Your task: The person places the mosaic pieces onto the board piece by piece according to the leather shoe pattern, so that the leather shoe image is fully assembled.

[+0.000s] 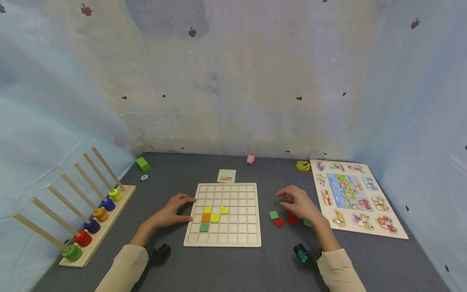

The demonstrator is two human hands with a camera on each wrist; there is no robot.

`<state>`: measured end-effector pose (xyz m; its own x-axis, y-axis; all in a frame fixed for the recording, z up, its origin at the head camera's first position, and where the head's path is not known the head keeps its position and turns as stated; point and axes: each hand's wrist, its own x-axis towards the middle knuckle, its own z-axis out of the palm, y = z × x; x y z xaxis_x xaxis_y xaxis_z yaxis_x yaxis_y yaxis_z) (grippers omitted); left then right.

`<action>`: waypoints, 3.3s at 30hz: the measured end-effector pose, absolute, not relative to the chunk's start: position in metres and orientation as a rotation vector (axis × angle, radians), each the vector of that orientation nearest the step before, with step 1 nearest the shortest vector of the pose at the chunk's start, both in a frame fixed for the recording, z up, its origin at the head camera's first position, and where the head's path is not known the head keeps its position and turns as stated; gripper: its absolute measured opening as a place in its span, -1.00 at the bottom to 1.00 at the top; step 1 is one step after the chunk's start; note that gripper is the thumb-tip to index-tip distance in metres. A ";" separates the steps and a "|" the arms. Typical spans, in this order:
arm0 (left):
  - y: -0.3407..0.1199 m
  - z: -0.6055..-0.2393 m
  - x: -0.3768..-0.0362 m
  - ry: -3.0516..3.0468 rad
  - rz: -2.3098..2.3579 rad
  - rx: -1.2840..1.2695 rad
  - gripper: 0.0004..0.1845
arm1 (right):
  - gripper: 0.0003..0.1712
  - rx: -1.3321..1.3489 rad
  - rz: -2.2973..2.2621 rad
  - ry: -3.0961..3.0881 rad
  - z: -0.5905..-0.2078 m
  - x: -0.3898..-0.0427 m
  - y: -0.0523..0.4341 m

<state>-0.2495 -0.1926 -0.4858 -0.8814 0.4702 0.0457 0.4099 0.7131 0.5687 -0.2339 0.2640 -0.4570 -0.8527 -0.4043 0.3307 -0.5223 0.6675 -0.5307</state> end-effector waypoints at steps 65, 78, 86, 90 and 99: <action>-0.190 -0.480 -0.246 2.794 0.926 0.717 -0.34 | -0.84 1.427 0.903 -2.514 -0.473 -0.211 0.088; -0.191 -0.483 -0.247 2.795 0.934 0.714 -0.34 | -0.90 1.388 0.813 -2.494 -0.476 -0.208 0.089; -0.192 -0.483 -0.249 2.800 0.925 0.731 -0.34 | -0.92 1.303 0.668 -2.418 -0.476 -0.207 0.083; -0.191 -0.483 -0.249 2.800 0.917 0.729 -0.34 | -0.92 1.333 0.692 -2.442 -0.476 -0.208 0.087; -0.192 -0.482 -0.250 2.805 0.907 0.732 -0.34 | -0.90 1.268 0.846 -2.463 -0.467 -0.217 0.119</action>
<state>-0.2503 -0.1918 -0.4820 -0.8787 0.4749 0.0478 0.4131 0.7065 0.5747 -0.2167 0.1192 -0.4665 -0.5925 -0.6624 0.4585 -0.8043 0.4545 -0.3828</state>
